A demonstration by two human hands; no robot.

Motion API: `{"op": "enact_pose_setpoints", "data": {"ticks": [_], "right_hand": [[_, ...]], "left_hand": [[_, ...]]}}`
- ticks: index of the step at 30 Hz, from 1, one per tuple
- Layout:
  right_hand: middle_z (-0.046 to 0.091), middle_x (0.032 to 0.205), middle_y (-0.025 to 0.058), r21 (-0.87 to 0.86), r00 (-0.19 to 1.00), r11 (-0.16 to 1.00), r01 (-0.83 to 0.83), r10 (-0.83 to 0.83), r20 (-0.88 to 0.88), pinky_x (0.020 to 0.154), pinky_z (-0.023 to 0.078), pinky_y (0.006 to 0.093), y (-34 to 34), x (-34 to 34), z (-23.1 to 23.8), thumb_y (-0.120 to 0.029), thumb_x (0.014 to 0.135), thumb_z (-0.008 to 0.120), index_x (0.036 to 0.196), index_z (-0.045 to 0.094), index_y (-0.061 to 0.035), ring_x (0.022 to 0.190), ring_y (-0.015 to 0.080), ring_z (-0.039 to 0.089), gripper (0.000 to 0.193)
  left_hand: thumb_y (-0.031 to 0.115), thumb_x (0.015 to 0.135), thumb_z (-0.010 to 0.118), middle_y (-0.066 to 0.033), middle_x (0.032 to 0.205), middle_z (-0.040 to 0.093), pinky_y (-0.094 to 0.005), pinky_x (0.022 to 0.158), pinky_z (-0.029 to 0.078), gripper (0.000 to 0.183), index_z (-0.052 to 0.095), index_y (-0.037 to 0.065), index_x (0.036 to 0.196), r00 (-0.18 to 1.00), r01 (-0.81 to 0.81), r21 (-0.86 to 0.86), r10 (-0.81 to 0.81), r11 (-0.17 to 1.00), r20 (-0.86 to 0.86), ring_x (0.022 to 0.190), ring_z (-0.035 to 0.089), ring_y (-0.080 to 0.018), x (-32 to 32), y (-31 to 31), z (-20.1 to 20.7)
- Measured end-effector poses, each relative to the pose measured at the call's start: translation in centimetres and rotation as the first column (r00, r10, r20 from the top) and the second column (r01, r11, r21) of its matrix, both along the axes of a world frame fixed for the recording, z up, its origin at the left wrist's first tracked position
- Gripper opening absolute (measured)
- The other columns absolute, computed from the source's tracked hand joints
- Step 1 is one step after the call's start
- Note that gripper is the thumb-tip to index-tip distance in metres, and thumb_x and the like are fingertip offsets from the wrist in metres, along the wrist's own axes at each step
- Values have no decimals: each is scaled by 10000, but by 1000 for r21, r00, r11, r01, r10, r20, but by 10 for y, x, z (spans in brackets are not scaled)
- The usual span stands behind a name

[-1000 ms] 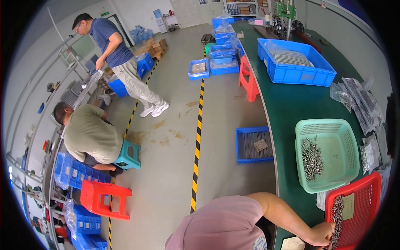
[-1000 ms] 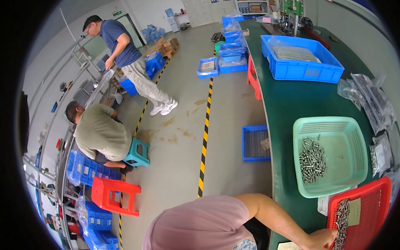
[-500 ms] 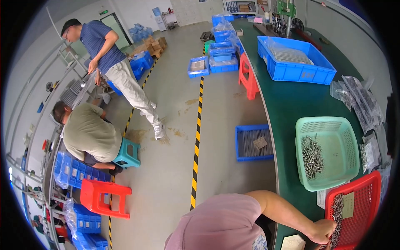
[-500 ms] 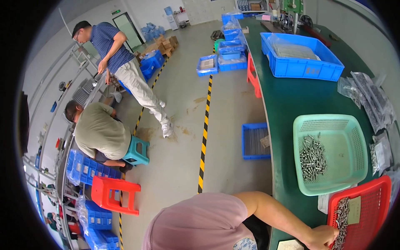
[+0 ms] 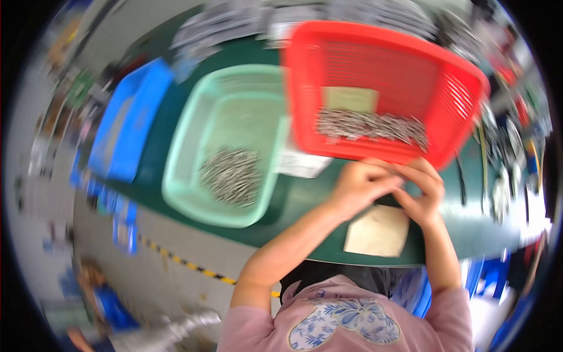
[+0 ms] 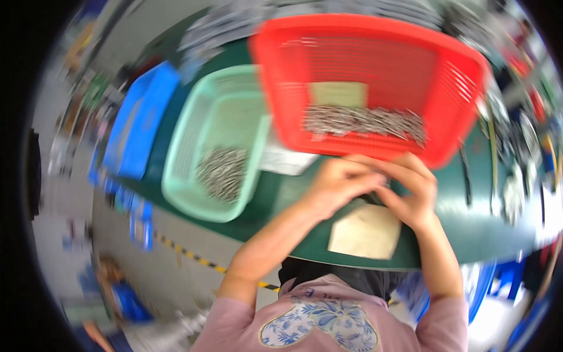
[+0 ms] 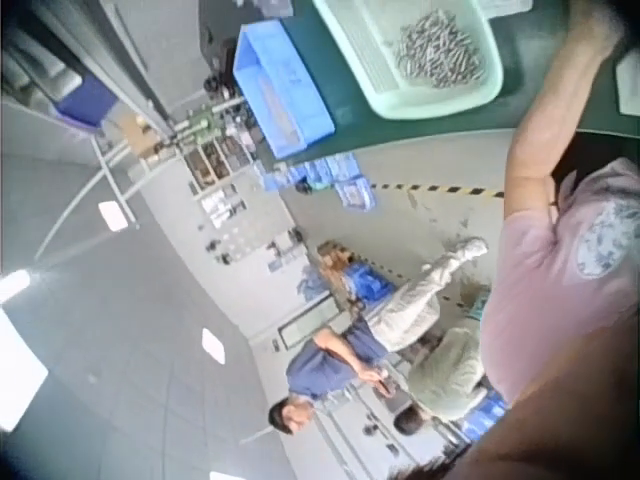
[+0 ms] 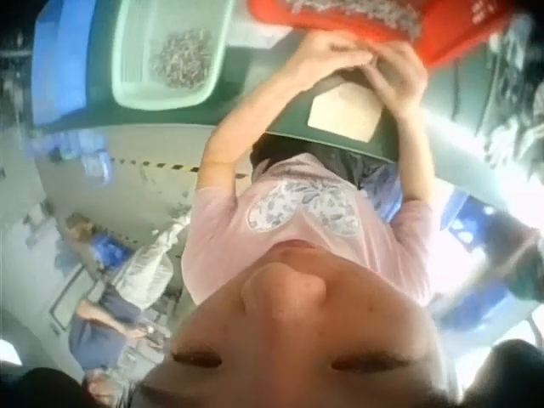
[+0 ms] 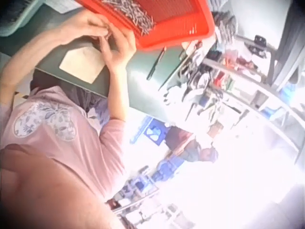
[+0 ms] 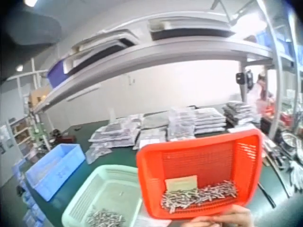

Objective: Manually picking up, inspecting, and sorting small metal screws from a red basket on an assembly workbench.

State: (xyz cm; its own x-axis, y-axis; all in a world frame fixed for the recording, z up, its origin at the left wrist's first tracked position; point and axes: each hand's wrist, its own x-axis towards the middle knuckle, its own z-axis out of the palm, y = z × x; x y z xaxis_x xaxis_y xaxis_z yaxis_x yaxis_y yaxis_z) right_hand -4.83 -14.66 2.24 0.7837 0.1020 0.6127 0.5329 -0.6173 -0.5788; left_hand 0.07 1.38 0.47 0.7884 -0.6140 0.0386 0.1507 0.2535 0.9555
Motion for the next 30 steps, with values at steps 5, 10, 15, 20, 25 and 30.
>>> {"op": "enact_pose_setpoints", "data": {"ticks": [5, 10, 15, 20, 25, 30], "right_hand": [[596, 807, 75, 109, 998, 994, -30, 25, 49, 608, 485, 314, -20, -5, -5, -21, 613, 723, 942, 683, -44, 703, 210, 595, 332], [596, 806, 39, 102, 997, 995, -13, 5, 72, 591, 475, 309, -11, -9, -10, -67, 603, 743, 939, 692, -74, 696, 196, 591, 340], [601, 816, 21, 50, 996, 999, -2, -2, 87, 605, 470, 314, -7, -9, -8, -125, 585, 760, 941, 696, -98, 711, 204, 589, 363], [602, 823, 12, 1, 994, 998, 61, -61, 86, 618, 473, 321, -5, -7, -5, -154, 570, 762, 904, 693, -98, 724, 200, 589, 346], [602, 818, -2, -66, 993, 996, 58, -51, 111, 606, 466, 321, -7, -8, -6, -151, 560, 756, 885, 690, -97, 706, 188, 579, 336], [606, 809, -12, -65, 986, 996, 57, -46, 158, 576, 443, 311, -8, -6, -8, -153, 548, 757, 873, 690, -99, 681, 174, 571, 337]], "left_hand": [[83, 855, 613, -53, 1035, 587, -233, 747, 489, 151, 665, -48, 909, 932, 172, 25, -155, 985, -327, 874, 591, -124, 1, -11, 11], [51, 851, 604, -62, 1059, 578, -244, 755, 514, 140, 656, -57, 921, 929, 107, -62, -122, 992, -349, 869, 600, -131, -8, -3, 5], [2, 840, 587, -94, 1057, 571, -245, 781, 484, 124, 651, -86, 899, 959, 101, -31, -106, 994, -264, 906, 575, -146, -9, 1, 6], [9, 839, 593, -86, 1016, 565, -241, 777, 478, 122, 652, -88, 884, 990, 70, 46, -64, 996, -123, 889, 567, -142, -10, -1, 8], [54, 852, 603, -73, 1019, 560, -236, 750, 489, 144, 651, -75, 893, 969, 119, 41, -107, 992, -224, 876, 568, -130, -12, -1, 11], [123, 885, 580, -62, 1034, 554, -233, 725, 514, 184, 655, -43, 907, 916, 202, 34, -176, 979, -359, 870, 582, -118, -10, 4, 17]]}}
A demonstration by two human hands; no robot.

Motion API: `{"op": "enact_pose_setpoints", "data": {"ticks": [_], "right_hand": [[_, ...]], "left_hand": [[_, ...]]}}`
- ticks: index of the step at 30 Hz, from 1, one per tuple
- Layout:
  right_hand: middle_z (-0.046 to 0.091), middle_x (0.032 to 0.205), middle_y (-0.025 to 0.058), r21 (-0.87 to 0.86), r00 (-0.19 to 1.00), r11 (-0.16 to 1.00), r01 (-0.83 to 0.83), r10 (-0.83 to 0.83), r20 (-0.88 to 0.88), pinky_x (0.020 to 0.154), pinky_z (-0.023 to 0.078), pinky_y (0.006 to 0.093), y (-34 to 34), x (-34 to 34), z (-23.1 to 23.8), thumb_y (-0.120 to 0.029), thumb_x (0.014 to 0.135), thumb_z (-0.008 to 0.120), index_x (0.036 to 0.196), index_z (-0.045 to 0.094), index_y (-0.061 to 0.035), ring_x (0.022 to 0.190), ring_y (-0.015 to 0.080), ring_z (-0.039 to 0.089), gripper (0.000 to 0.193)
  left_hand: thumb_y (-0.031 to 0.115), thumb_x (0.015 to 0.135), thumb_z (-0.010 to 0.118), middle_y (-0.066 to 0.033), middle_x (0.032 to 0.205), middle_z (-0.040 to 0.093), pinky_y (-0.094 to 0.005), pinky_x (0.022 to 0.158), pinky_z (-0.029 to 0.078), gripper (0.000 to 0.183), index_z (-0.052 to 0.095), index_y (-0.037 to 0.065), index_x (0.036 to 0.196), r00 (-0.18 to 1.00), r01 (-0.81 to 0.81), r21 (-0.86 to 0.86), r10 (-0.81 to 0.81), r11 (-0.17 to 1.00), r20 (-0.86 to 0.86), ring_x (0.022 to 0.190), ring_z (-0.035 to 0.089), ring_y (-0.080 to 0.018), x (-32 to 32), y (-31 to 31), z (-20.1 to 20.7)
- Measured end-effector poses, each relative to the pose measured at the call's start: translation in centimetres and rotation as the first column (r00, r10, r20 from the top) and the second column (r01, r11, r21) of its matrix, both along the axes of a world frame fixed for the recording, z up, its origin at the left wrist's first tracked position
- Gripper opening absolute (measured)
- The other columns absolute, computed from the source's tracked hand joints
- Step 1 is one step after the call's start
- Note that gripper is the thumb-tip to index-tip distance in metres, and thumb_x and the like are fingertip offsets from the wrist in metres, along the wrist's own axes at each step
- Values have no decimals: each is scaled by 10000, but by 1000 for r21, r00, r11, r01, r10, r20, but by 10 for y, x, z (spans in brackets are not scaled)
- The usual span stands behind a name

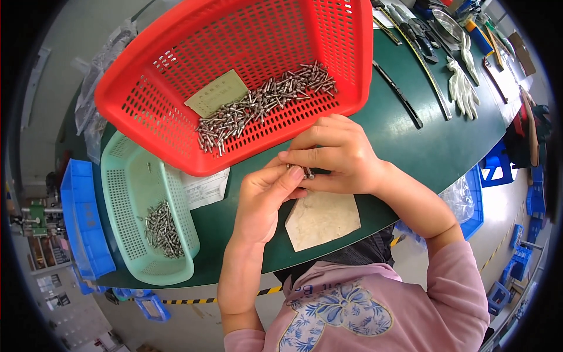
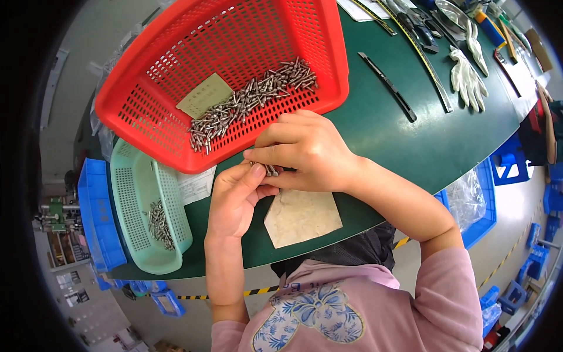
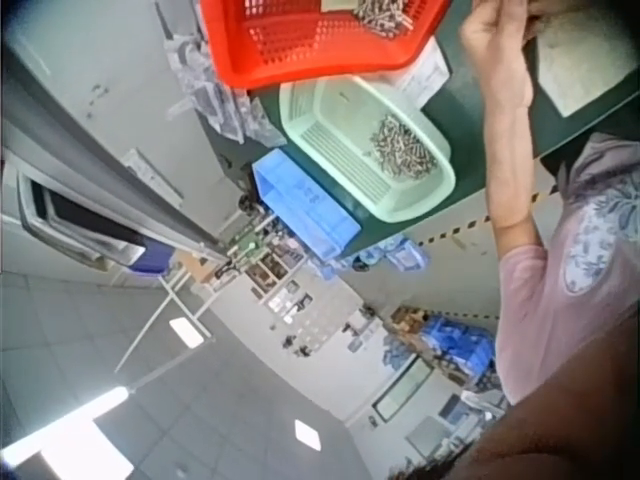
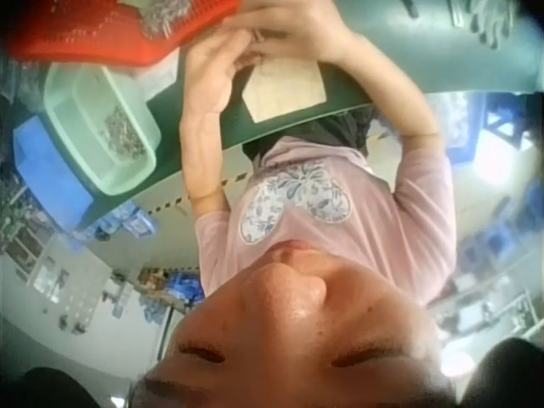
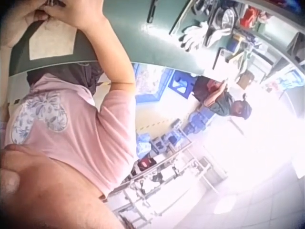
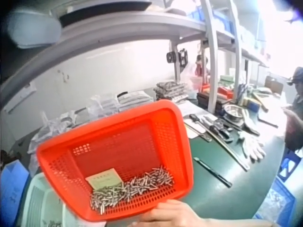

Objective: Manually picking up, inspecting, and sorting small metal screws from a red basket on an assembly workbench.

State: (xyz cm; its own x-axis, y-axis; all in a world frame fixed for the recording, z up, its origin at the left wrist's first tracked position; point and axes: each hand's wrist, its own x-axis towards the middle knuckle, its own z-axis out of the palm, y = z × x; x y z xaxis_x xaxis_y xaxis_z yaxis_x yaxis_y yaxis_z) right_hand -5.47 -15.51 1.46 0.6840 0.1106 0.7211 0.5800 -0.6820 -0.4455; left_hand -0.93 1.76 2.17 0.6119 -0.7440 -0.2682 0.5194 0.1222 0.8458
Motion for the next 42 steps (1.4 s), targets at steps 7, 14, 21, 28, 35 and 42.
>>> {"op": "enact_pose_setpoints", "data": {"ticks": [7, 14, 21, 28, 35, 42], "right_hand": [[620, 807, -4, 27, 999, 999, -39, 39, 13, 566, 423, 305, -2, 1, -2, -172, 574, 771, 877, 687, -95, 661, 172, 567, 324], [636, 827, 7, 68, 996, 994, -84, 83, 21, 562, 402, 302, -6, 1, -2, -220, 587, 794, 892, 685, -88, 654, 170, 562, 350], [619, 795, -4, 103, 998, 992, -67, 67, 5, 560, 423, 304, -3, -2, 5, -225, 541, 792, 864, 693, -100, 654, 178, 559, 360], [611, 805, -17, 66, 996, 996, -55, 50, 76, 551, 412, 298, -3, -3, 8, -209, 537, 784, 902, 691, -125, 644, 167, 544, 386], [633, 799, 18, 116, 991, 987, -111, 102, 85, 544, 386, 290, -5, -3, 9, -221, 619, 795, 918, 693, -75, 624, 160, 547, 348], [642, 792, 39, 264, 986, 950, -168, 167, 25, 565, 413, 289, -1, -4, 7, -191, 609, 802, 895, 691, -59, 647, 164, 577, 334]], "left_hand": [[187, 918, 539, -63, 1049, 557, -238, 729, 521, 252, 650, -39, 913, 998, 58, -51, -60, 997, -35, 877, 585, -117, -1, 2, -2], [358, 960, 395, -125, 1012, 618, -311, 765, 512, 453, 575, -44, 1066, 976, 40, -168, -75, 985, -206, 911, 593, -178, 1, 0, 0], [343, 949, 325, -193, 1091, 588, -433, 876, 454, 492, 527, -72, 1119, 955, 69, -291, -147, 954, -256, 1008, 574, -307, 3, 6, -4], [297, 921, 370, -158, 1063, 591, -396, 861, 433, 426, 534, -35, 1130, 976, -19, -217, -29, 976, -215, 995, 556, -269, 1, 3, 5], [262, 895, 392, -145, 1093, 568, -344, 836, 444, 395, 588, -47, 1043, 990, -76, -205, 49, 976, -134, 985, 546, -204, 2, 3, 1], [84, 807, 489, -146, 1122, 520, -320, 844, 446, 241, 600, -48, 975, 890, -304, -34, 296, 952, 347, 995, 536, -203, -1, 2, 1]]}}
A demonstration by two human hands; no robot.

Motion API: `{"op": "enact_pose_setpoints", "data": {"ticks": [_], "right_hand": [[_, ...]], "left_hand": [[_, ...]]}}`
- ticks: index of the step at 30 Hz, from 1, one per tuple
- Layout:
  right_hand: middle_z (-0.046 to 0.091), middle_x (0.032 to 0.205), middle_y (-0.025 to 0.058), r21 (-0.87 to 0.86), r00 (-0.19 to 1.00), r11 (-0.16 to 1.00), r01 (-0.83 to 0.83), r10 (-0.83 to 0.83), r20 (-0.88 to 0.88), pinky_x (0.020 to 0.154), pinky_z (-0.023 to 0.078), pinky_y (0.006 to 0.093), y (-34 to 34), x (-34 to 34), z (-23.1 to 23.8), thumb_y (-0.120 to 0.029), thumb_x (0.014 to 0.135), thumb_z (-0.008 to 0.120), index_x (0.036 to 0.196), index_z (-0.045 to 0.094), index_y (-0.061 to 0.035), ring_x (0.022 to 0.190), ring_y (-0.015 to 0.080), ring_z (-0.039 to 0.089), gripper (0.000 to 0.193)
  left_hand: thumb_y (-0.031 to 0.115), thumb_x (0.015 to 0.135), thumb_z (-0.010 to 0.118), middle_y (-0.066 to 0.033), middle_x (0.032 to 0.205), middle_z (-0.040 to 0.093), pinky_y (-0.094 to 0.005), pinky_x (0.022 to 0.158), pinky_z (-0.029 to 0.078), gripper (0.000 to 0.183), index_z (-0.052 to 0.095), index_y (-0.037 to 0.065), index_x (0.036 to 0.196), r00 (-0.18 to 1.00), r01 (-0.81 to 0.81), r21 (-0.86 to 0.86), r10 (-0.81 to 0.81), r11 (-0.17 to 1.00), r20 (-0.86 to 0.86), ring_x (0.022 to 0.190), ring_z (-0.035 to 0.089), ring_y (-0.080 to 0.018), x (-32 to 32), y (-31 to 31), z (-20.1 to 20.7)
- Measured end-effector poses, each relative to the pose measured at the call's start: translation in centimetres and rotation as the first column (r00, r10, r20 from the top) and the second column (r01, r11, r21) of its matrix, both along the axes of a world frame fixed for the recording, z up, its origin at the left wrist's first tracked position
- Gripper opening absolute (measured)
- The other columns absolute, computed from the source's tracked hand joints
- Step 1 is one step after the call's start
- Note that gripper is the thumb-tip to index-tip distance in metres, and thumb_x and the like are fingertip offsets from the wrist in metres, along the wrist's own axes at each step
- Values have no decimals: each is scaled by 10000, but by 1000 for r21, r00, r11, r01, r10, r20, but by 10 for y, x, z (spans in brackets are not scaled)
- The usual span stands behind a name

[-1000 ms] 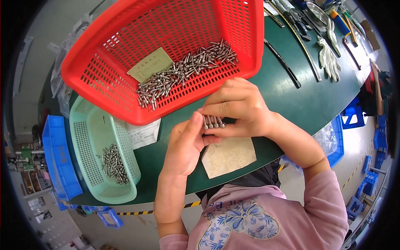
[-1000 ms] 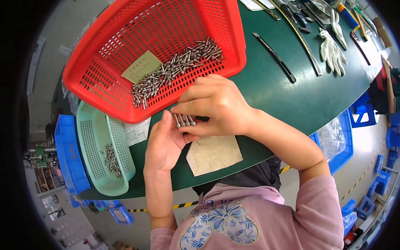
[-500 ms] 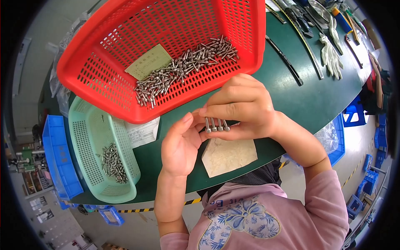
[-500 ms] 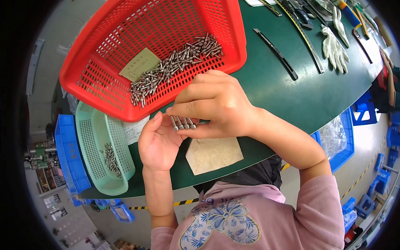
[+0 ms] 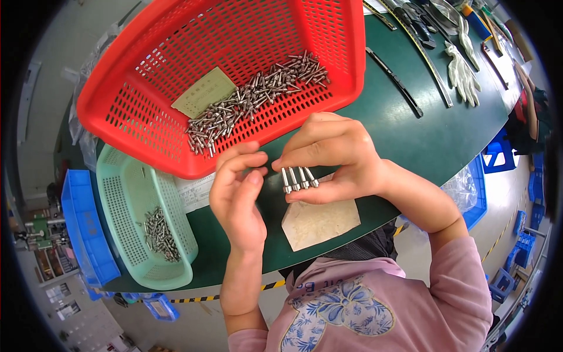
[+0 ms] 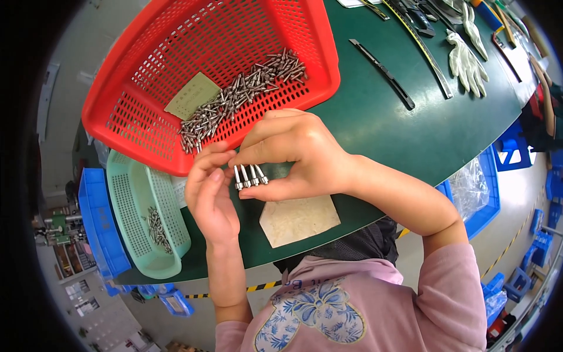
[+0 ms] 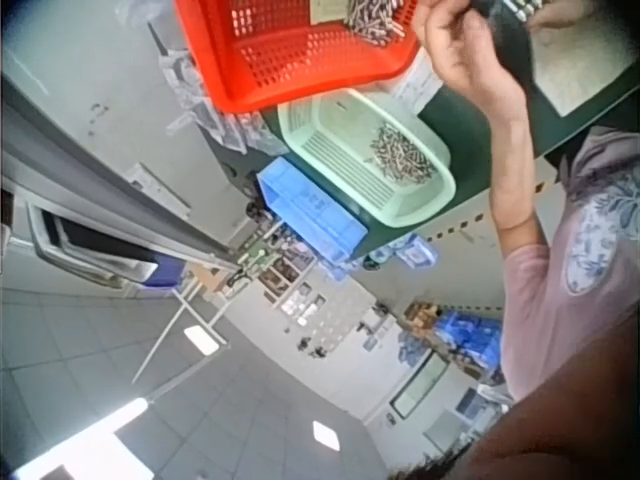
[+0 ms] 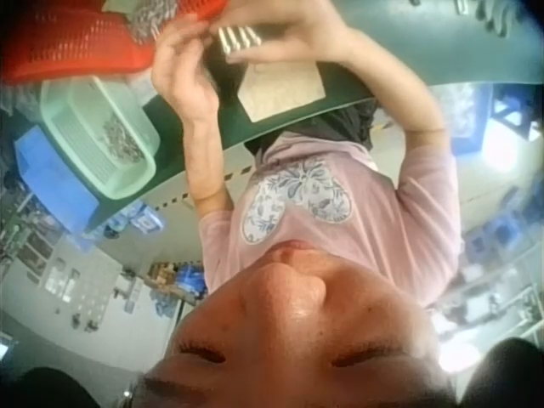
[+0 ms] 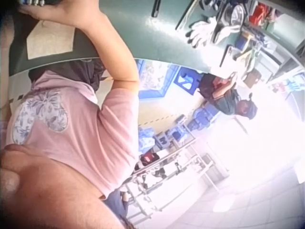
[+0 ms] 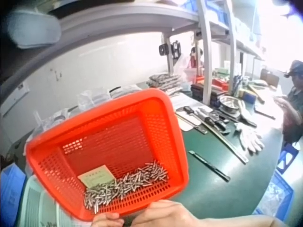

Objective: Manually picking up, inspecting, and sorting small metal screws from a red basket on an assembly workbench.

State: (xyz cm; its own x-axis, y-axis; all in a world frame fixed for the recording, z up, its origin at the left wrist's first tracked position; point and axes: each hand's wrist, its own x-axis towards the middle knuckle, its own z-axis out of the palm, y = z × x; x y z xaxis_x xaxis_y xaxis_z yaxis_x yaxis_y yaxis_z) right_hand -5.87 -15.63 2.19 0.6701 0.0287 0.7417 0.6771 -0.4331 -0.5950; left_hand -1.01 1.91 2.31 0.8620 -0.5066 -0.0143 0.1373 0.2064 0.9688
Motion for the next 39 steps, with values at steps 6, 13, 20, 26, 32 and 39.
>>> {"op": "enact_pose_setpoints", "data": {"ticks": [6, 13, 20, 26, 32, 39], "right_hand": [[645, 811, 81, 151, 976, 978, -143, 164, -140, 630, 476, 315, 1, -1, -2, -147, 631, 789, 852, 681, -31, 708, 209, 608, 271], [641, 811, 87, 447, 794, 830, -333, 503, -342, 627, 475, 270, 9, -7, -3, -100, 664, 773, 851, 672, 3, 730, 147, 600, 236], [647, 821, 86, 464, 780, 822, -331, 515, -356, 662, 485, 275, 9, -7, -1, -87, 652, 777, 879, 683, -5, 761, 157, 615, 260], [652, 836, 88, 451, 773, 831, -327, 509, -378, 682, 494, 282, 8, -6, 2, -79, 628, 786, 924, 680, -12, 770, 163, 621, 321], [654, 852, 90, 424, 780, 850, -314, 485, -395, 683, 496, 280, 9, -7, 3, -68, 619, 788, 948, 675, -12, 770, 161, 623, 353], [655, 847, 81, 435, 776, 849, -301, 483, -406, 656, 491, 269, 8, -7, 1, -59, 636, 782, 945, 677, -12, 753, 142, 614, 330]], "left_hand": [[-31, 670, 590, -172, 1187, 439, -343, 829, 440, 296, 679, 67, 936, 464, -176, 30, 56, 984, 884, 1063, 493, -272, 0, -6, 5], [132, 600, 726, -183, 1223, 487, -359, 828, 437, 374, 721, 154, 973, 316, -120, 133, -89, 984, 944, 1048, 511, -296, 7, -3, 8], [173, 577, 712, -169, 1180, 547, -356, 823, 446, 402, 719, 144, 979, 277, -117, 198, -160, 973, 947, 1014, 537, -294, 9, -1, 12], [115, 576, 689, -173, 1149, 565, -362, 802, 462, 371, 722, 117, 945, 294, -103, 198, -160, 975, 942, 967, 564, -302, 10, -2, 11], [76, 571, 679, -175, 1147, 565, -365, 798, 467, 361, 724, 110, 928, 337, -104, 181, -136, 978, 932, 974, 567, -301, 9, -2, 10], [81, 560, 679, -172, 1144, 565, -364, 798, 466, 378, 725, 110, 934, 340, -102, 175, -131, 979, 931, 973, 569, -298, 9, -2, 9]]}}
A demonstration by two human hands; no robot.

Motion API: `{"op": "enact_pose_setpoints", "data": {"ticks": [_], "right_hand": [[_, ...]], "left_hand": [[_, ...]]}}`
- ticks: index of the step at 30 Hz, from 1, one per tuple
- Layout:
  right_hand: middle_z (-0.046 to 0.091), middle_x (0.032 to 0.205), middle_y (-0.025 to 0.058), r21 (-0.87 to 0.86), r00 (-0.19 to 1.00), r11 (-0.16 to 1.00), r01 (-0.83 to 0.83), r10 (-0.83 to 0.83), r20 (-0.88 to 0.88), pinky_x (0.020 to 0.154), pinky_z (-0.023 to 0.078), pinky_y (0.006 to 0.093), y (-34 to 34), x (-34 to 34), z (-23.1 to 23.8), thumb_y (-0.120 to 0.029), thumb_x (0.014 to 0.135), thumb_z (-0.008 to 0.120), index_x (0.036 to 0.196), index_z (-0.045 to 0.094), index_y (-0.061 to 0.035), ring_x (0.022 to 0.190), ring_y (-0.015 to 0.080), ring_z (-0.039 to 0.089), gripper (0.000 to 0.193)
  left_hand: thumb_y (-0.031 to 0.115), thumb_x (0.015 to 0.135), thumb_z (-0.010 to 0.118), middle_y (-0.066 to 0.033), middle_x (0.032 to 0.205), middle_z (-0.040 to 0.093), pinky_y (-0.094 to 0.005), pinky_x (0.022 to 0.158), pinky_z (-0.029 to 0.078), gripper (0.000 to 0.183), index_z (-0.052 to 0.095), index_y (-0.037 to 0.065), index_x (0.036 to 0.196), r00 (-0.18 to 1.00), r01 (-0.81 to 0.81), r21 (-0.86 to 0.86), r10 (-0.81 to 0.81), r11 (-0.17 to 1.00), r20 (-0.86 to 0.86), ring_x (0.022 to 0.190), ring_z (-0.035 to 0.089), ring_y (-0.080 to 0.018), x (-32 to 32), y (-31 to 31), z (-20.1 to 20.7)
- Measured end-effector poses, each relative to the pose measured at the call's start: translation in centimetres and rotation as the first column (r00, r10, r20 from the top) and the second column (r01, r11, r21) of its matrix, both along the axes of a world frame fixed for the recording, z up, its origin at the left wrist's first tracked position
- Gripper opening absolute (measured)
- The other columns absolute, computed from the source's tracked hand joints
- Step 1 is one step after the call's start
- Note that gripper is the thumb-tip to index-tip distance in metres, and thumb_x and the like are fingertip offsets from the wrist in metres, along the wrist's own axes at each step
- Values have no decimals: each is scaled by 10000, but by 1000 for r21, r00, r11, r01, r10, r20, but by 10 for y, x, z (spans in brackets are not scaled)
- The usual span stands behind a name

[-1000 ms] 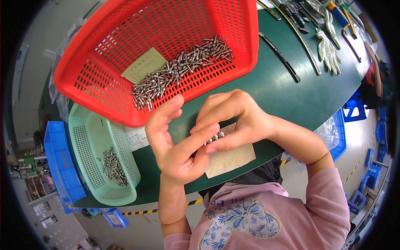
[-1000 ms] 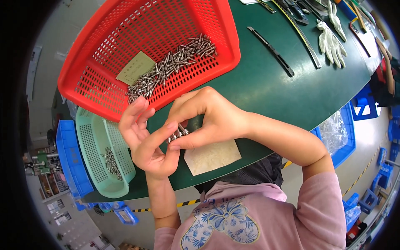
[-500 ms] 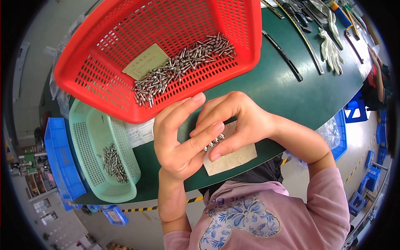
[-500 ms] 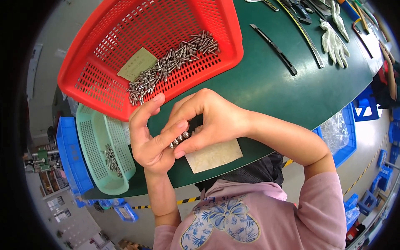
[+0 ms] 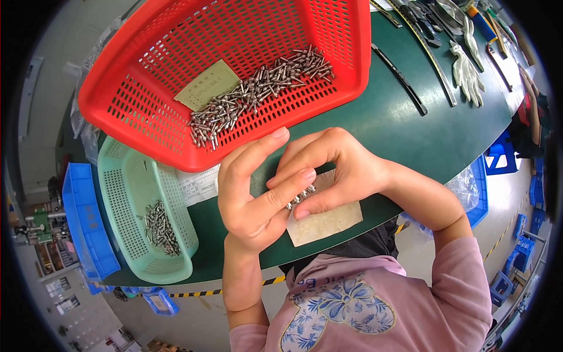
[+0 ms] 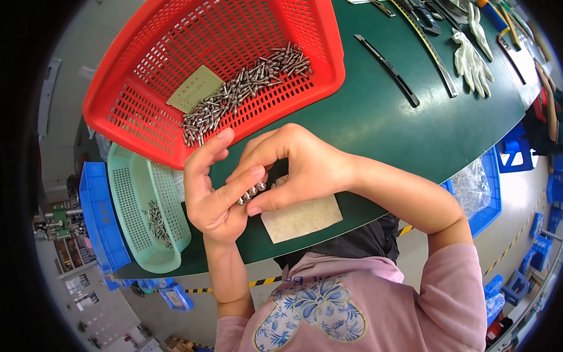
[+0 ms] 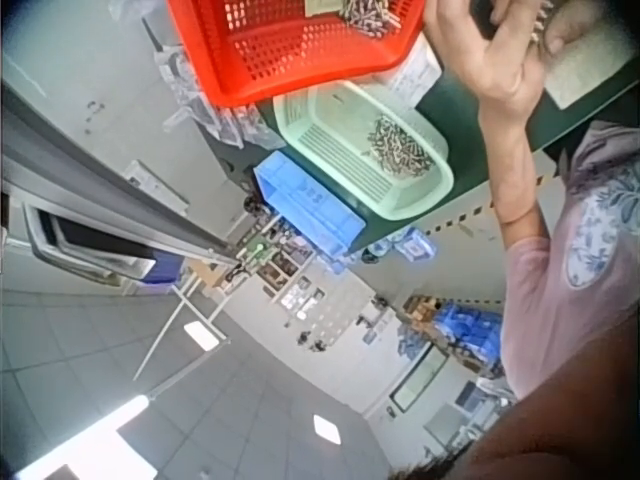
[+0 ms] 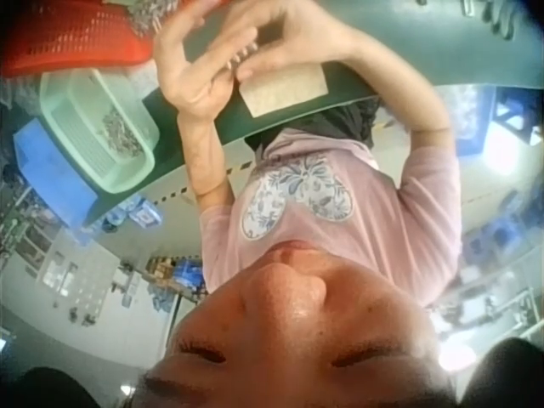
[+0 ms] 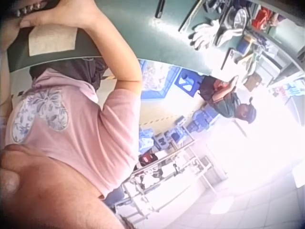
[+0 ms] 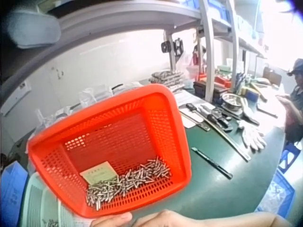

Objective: Manually picking up, inspecting, and sorting small metal screws from a red basket on an assembly workbench.

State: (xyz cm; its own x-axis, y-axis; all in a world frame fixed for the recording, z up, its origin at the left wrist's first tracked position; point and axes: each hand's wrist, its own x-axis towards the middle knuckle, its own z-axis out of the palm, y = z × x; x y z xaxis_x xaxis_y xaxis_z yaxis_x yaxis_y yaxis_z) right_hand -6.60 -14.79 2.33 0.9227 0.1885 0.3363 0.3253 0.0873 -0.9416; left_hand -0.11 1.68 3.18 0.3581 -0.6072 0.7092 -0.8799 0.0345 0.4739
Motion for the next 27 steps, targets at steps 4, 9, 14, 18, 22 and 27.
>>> {"op": "enact_pose_setpoints", "data": {"ticks": [4, 9, 14, 18, 22, 27], "right_hand": [[655, 846, 80, -12, 1000, 1000, 4, -4, -2, 651, 489, 267, 0, 0, 0, -56, 635, 782, 945, 677, -12, 747, 140, 610, 330], [656, 846, 81, 7, 1000, 1000, 6, -6, 0, 652, 489, 268, 0, 0, 0, -50, 634, 780, 945, 678, -12, 752, 141, 610, 330], [659, 848, 81, 4, 1000, 1000, 4, -4, -6, 655, 490, 268, 0, 0, 0, -50, 635, 779, 941, 680, -15, 753, 141, 610, 324], [660, 848, 79, -3, 1000, 1000, 9, -9, -14, 659, 491, 270, 0, 0, 0, -50, 636, 779, 938, 682, -19, 755, 141, 611, 319], [662, 851, 81, -1, 1000, 1000, 5, -5, -24, 667, 493, 271, 0, 0, 0, -51, 637, 779, 937, 682, -18, 764, 142, 612, 317], [665, 872, 83, -6, 1000, 1000, 4, -4, -28, 710, 494, 281, -1, 0, 2, -49, 639, 777, 932, 680, -15, 804, 153, 614, 311]], "left_hand": [[83, 554, 677, -172, 1143, 565, -362, 796, 466, 382, 725, 106, 933, 1000, 4, -9, -4, 1000, -7, 975, 567, -298, -1, -1, 0], [79, 554, 675, -173, 1140, 565, -359, 796, 466, 375, 726, 100, 925, 1000, -2, -14, 2, 1000, -2, 972, 567, -298, -1, -1, -1], [74, 553, 672, -172, 1137, 566, -358, 795, 465, 372, 727, 98, 920, 1000, -6, -11, 6, 1000, -4, 969, 567, -296, -1, -1, -1], [73, 554, 671, -173, 1134, 567, -357, 794, 465, 369, 727, 97, 917, 1000, -5, -10, 5, 1000, -8, 971, 568, -296, -1, -1, -2], [73, 557, 670, -174, 1133, 567, -359, 789, 465, 371, 725, 96, 923, 1000, -1, -9, 1, 1000, 2, 963, 573, -296, 0, -1, -1], [71, 561, 669, -173, 1129, 569, -359, 778, 466, 376, 722, 95, 933, 1000, 2, -4, -2, 1000, 14, 957, 578, -297, 1, -1, -1]]}}
